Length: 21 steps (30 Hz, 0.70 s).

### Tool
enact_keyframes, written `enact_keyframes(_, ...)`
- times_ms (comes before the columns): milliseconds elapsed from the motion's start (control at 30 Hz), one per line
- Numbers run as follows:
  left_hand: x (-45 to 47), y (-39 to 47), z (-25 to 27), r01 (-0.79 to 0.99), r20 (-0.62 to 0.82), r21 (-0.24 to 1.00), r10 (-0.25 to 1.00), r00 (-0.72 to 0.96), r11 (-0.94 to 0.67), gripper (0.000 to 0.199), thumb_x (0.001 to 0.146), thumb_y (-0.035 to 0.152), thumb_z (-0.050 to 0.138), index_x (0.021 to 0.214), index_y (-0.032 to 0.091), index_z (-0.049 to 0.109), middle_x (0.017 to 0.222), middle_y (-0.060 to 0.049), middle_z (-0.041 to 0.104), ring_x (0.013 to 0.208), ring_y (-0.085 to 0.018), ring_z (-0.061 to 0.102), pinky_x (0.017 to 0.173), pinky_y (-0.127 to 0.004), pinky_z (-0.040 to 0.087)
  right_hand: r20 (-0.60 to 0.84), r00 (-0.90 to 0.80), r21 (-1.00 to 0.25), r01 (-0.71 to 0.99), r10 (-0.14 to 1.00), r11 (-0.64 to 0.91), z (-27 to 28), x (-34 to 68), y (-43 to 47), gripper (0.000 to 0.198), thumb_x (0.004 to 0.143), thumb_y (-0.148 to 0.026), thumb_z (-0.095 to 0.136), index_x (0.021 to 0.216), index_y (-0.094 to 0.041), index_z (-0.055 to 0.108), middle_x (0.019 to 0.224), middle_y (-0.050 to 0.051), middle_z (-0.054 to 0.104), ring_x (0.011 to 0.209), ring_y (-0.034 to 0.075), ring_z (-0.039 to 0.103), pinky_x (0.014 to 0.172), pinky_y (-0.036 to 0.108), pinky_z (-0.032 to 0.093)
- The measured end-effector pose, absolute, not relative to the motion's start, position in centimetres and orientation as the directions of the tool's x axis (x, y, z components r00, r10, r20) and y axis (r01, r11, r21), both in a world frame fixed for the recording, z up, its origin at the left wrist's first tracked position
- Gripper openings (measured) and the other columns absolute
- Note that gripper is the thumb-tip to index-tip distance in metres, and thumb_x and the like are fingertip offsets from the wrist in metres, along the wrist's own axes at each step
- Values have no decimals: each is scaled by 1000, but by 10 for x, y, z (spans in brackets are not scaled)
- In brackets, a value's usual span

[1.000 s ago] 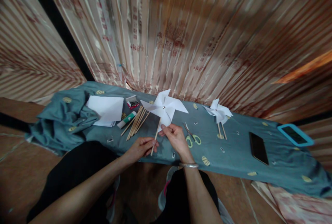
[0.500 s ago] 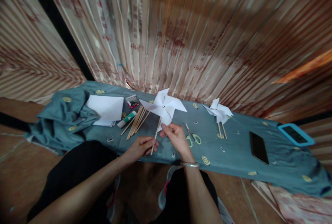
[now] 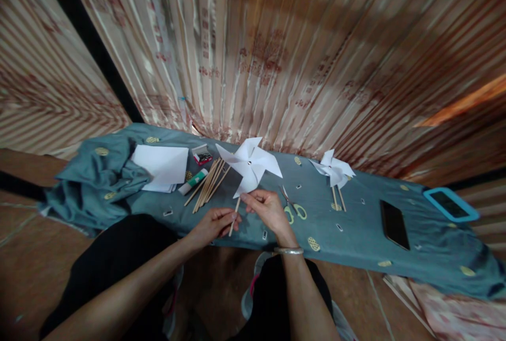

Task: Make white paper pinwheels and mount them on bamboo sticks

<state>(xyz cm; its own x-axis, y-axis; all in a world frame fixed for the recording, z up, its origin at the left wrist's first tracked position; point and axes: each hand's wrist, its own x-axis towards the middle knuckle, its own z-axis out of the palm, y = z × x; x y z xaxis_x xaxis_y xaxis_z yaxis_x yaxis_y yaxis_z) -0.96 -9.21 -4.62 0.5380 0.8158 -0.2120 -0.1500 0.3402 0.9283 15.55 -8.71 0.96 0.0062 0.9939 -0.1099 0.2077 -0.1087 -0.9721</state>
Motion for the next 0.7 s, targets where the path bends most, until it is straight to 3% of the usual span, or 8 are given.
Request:
enact_keyframes(133,-11,-92,-47,-154,-210,930,824,527,335,57,65,67,66,75,11,64,60,0,60,39,-4,33,41,-22,23,-40,58,-979,199,998,-51,17,178,-90,41,68,-59,73,55,-20,67,50,1,63,49,12,52,52,25,42)
enact_keyframes(267,-11,-94,-48,-138,-205,934,809,550,331,57,66,68,65,75,11,65,60,0,60,40,-4,34,42,-22,23,142,475,-990,79,868,119,15,201,-86,35,66,-52,76,59,-19,66,52,-2,62,49,9,47,53,23,38)
enact_keyframes(367,-10,-98,-48,-116,-207,935,782,587,335,57,67,67,64,74,11,65,60,0,61,42,-5,35,43,-22,22,229,659,-973,143,716,180,9,213,-78,29,63,-46,77,70,-18,70,64,-1,68,59,11,54,62,25,43)
enact_keyframes(500,-7,-104,-48,-88,-214,935,747,629,342,56,68,66,63,74,11,66,60,-1,61,42,-5,34,45,-23,22,244,660,-968,213,710,135,2,220,-72,32,64,-44,75,81,-17,74,79,2,73,75,17,61,72,30,45)
enact_keyframes(700,-8,-102,-47,-90,-214,938,764,609,335,55,68,66,64,73,11,66,60,-1,61,42,-5,35,44,-22,22,165,598,-981,180,784,69,1,212,-73,32,62,-48,75,71,-17,74,60,-2,66,61,14,55,61,27,42)
